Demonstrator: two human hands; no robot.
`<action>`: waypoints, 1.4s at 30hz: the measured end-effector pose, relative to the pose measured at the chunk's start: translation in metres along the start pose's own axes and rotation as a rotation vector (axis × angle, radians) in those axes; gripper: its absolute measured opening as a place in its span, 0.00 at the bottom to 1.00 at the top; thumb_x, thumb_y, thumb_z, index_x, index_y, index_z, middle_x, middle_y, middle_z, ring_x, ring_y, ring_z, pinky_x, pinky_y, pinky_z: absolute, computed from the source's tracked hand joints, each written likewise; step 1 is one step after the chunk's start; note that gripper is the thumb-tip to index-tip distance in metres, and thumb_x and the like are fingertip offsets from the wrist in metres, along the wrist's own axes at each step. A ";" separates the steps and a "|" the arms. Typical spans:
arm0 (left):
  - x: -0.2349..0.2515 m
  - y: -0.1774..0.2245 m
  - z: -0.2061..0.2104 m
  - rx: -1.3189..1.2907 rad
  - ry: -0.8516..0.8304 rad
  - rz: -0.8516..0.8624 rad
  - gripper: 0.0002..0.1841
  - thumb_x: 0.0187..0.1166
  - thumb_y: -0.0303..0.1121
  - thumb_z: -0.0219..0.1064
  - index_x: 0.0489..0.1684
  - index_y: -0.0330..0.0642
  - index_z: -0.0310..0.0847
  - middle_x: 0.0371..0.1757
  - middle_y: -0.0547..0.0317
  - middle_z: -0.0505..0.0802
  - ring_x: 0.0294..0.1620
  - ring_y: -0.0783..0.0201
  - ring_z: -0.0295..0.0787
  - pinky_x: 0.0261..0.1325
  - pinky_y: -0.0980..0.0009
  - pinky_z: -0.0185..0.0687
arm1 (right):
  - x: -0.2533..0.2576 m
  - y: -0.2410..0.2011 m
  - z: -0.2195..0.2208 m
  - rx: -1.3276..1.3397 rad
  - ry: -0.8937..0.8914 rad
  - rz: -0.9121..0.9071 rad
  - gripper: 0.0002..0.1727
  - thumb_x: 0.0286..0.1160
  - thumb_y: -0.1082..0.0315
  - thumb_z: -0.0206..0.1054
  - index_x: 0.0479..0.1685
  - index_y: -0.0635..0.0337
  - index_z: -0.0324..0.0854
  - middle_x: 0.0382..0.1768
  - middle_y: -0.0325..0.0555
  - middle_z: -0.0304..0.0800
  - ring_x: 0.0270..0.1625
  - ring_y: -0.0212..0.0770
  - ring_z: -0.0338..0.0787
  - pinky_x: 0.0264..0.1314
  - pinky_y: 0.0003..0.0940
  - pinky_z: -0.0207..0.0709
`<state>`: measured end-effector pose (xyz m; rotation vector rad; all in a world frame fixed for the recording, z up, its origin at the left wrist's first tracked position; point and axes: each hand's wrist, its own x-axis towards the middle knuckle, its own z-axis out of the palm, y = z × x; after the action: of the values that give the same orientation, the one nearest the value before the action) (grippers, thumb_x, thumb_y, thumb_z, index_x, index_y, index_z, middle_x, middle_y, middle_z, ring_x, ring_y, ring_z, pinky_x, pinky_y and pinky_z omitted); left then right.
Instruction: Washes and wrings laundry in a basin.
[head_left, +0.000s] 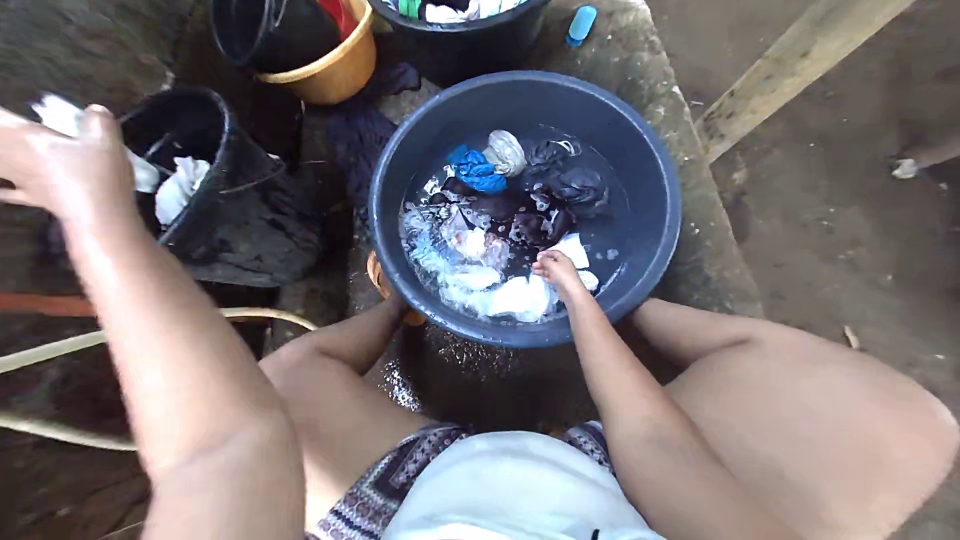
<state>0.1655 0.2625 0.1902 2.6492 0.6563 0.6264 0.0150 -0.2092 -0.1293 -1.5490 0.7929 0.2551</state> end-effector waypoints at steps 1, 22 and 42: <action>-0.015 0.005 0.009 -0.096 0.036 0.095 0.50 0.79 0.54 0.64 0.94 0.30 0.44 0.93 0.30 0.54 0.96 0.40 0.44 0.94 0.46 0.37 | -0.001 0.000 0.005 -0.028 -0.009 0.003 0.22 0.93 0.68 0.53 0.79 0.72 0.67 0.67 0.70 0.82 0.63 0.54 0.88 0.68 0.45 0.79; -0.226 0.016 0.320 0.108 -1.176 0.167 0.28 0.82 0.38 0.67 0.83 0.45 0.74 0.84 0.29 0.71 0.77 0.28 0.76 0.69 0.30 0.76 | -0.002 -0.014 0.053 -1.357 -0.328 0.114 0.24 0.89 0.58 0.57 0.72 0.69 0.78 0.73 0.69 0.80 0.78 0.67 0.79 0.78 0.69 0.69; -0.258 0.028 0.296 0.251 -1.470 0.352 0.21 0.86 0.35 0.63 0.69 0.29 0.80 0.78 0.31 0.79 0.80 0.31 0.73 0.73 0.27 0.69 | 0.018 0.032 0.059 -1.368 -0.417 0.168 0.29 0.85 0.63 0.63 0.79 0.71 0.70 0.77 0.71 0.75 0.81 0.66 0.75 0.83 0.64 0.66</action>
<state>0.1148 0.0447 -0.1341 2.5337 -0.2035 -1.3340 0.0258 -0.1580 -0.1752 -2.5285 0.3575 1.4095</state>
